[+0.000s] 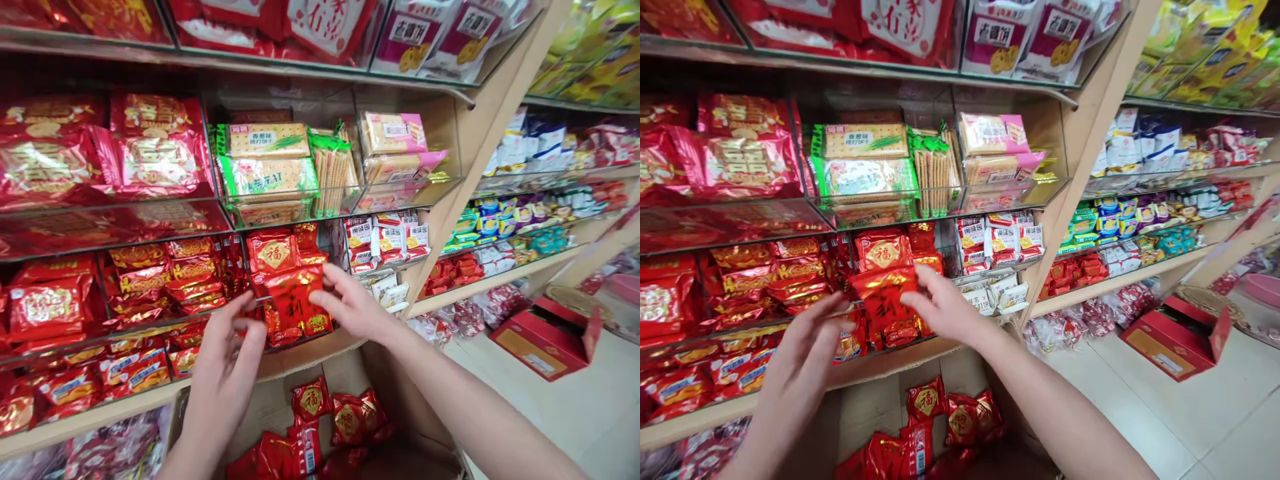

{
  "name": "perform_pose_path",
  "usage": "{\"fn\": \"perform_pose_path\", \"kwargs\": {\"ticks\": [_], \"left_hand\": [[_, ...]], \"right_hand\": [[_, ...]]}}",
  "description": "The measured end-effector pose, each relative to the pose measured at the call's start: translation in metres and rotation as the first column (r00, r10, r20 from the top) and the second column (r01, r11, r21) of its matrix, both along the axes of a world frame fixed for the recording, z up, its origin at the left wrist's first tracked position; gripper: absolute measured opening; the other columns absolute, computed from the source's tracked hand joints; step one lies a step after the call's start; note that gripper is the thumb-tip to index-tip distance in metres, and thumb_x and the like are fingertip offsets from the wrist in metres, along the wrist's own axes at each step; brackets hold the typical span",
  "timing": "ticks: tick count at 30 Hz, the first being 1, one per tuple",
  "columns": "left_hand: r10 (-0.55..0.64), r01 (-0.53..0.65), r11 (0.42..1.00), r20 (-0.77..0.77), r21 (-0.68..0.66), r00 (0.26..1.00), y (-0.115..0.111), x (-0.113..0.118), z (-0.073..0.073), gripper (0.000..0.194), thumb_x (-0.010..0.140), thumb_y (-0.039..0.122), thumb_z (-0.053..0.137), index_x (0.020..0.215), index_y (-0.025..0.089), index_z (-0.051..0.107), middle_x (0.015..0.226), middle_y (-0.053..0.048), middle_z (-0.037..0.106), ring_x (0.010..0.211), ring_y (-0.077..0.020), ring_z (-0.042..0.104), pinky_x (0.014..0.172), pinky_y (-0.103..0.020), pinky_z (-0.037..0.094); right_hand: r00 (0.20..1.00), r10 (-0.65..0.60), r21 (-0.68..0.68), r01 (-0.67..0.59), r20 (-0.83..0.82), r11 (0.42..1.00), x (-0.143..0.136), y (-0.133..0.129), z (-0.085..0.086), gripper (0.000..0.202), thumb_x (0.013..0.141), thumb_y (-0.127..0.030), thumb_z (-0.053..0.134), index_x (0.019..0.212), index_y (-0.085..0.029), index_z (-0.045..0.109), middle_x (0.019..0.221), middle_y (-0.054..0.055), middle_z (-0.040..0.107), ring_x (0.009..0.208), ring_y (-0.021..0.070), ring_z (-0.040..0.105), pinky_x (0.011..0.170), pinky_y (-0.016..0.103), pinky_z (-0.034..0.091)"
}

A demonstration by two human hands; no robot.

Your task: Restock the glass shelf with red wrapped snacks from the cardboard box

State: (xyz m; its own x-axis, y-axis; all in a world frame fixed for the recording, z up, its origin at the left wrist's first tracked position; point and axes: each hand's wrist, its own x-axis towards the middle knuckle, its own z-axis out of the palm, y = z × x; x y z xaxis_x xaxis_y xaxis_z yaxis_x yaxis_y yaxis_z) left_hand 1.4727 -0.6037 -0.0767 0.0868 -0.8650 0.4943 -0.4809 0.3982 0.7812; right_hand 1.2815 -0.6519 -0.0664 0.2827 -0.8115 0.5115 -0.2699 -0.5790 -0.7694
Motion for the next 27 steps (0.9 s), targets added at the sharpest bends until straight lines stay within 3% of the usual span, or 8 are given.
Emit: {"fn": "perform_pose_path", "kwargs": {"ticks": [2, 4, 8, 10, 12, 16, 20, 27], "left_hand": [[0.027, -0.029, 0.999, -0.074, -0.026, 0.997, -0.01, -0.012, 0.01, 0.031, 0.08, 0.049, 0.047, 0.086, 0.021, 0.059, 0.069, 0.001, 0.056, 0.064, -0.013, 0.054, 0.057, -0.023, 0.046], [0.067, -0.074, 0.997, -0.16, -0.037, 0.985, -0.015, -0.025, 0.01, 0.03, 0.081, 0.046, 0.048, 0.068, 0.02, 0.053, 0.057, 0.005, 0.045, 0.053, -0.0095, 0.045, 0.051, -0.021, 0.04], [0.034, -0.035, 0.999, -0.24, -0.001, 0.97, -0.015, -0.036, -0.006, 0.031, 0.085, 0.044, 0.042, 0.068, 0.02, 0.05, 0.056, 0.005, 0.042, 0.049, -0.0088, 0.042, 0.045, -0.02, 0.038], [0.025, -0.02, 1.0, -0.278, 0.018, 0.96, -0.015, -0.029, -0.013, 0.031, 0.086, 0.045, 0.038, 0.078, 0.02, 0.053, 0.061, 0.004, 0.047, 0.05, -0.0095, 0.045, 0.043, -0.02, 0.04], [0.047, -0.041, 0.999, -0.266, 0.026, 0.963, -0.015, -0.014, -0.017, 0.029, 0.085, 0.045, 0.041, 0.088, 0.02, 0.055, 0.069, 0.002, 0.054, 0.055, -0.0106, 0.051, 0.045, -0.021, 0.044], [0.113, -0.113, 0.993, -0.028, 0.026, 0.993, -0.015, 0.023, -0.033, 0.025, 0.079, 0.043, 0.051, 0.09, 0.022, 0.058, 0.076, 0.0, 0.06, 0.064, -0.0129, 0.057, 0.059, -0.023, 0.049], [0.101, -0.099, 0.995, 0.191, -0.016, 0.976, -0.013, 0.046, -0.052, 0.024, 0.078, 0.042, 0.05, 0.088, 0.022, 0.06, 0.085, -0.002, 0.063, 0.071, -0.0153, 0.061, 0.066, -0.026, 0.05], [0.09, -0.074, 0.996, 0.369, -0.057, 0.925, -0.013, 0.058, -0.064, 0.026, 0.077, 0.045, 0.05, 0.083, 0.023, 0.062, 0.079, -0.001, 0.067, 0.071, -0.017, 0.064, 0.067, -0.025, 0.051]], "right_hand": [[0.997, 0.058, 0.096, -0.064, 0.06, 0.993, 0.015, 0.025, -0.008, 0.022, 0.082, -0.033, 0.049, 0.102, -0.023, 0.05, 0.086, 0.002, 0.058, 0.078, 0.0154, 0.054, 0.067, 0.027, 0.045], [0.988, -0.01, 0.14, -0.011, 0.152, 0.99, 0.03, 0.041, -0.019, 0.018, 0.086, -0.036, 0.043, 0.096, -0.023, 0.05, 0.079, 0.001, 0.056, 0.071, 0.014, 0.052, 0.062, 0.025, 0.043], [0.976, -0.193, 0.07, 0.186, 0.102, 0.98, 0.04, 0.042, -0.031, 0.023, 0.087, -0.038, 0.038, 0.074, -0.022, 0.046, 0.064, -0.002, 0.049, 0.058, 0.0126, 0.044, 0.057, 0.024, 0.036], [0.97, -0.237, 0.045, 0.234, 0.055, 0.971, 0.03, 0.029, -0.027, 0.022, 0.086, -0.038, 0.039, 0.073, -0.022, 0.045, 0.066, -0.001, 0.051, 0.06, 0.013, 0.045, 0.058, 0.024, 0.036], [0.932, -0.359, 0.05, 0.356, 0.053, 0.933, 0.014, 0.008, -0.018, 0.02, 0.087, -0.037, 0.037, 0.076, -0.021, 0.044, 0.07, 0.0, 0.052, 0.064, 0.0142, 0.047, 0.06, 0.025, 0.037], [0.797, -0.603, 0.015, 0.604, -0.039, 0.797, -0.016, -0.049, 0.003, 0.013, 0.085, -0.029, 0.04, 0.075, -0.021, 0.037, 0.071, 0.002, 0.049, 0.067, 0.0174, 0.045, 0.064, 0.029, 0.037], [0.76, -0.649, -0.076, 0.646, -0.025, 0.76, -0.017, -0.09, 0.014, 0.011, 0.082, -0.022, 0.041, 0.073, -0.022, 0.035, 0.073, 0.003, 0.048, 0.072, 0.0189, 0.046, 0.069, 0.03, 0.037], [0.769, -0.633, -0.077, 0.639, 0.089, 0.765, 0.002, -0.111, 0.002, 0.012, 0.083, -0.024, 0.04, 0.072, -0.022, 0.036, 0.075, 0.003, 0.049, 0.074, 0.0186, 0.047, 0.071, 0.031, 0.039]]}}
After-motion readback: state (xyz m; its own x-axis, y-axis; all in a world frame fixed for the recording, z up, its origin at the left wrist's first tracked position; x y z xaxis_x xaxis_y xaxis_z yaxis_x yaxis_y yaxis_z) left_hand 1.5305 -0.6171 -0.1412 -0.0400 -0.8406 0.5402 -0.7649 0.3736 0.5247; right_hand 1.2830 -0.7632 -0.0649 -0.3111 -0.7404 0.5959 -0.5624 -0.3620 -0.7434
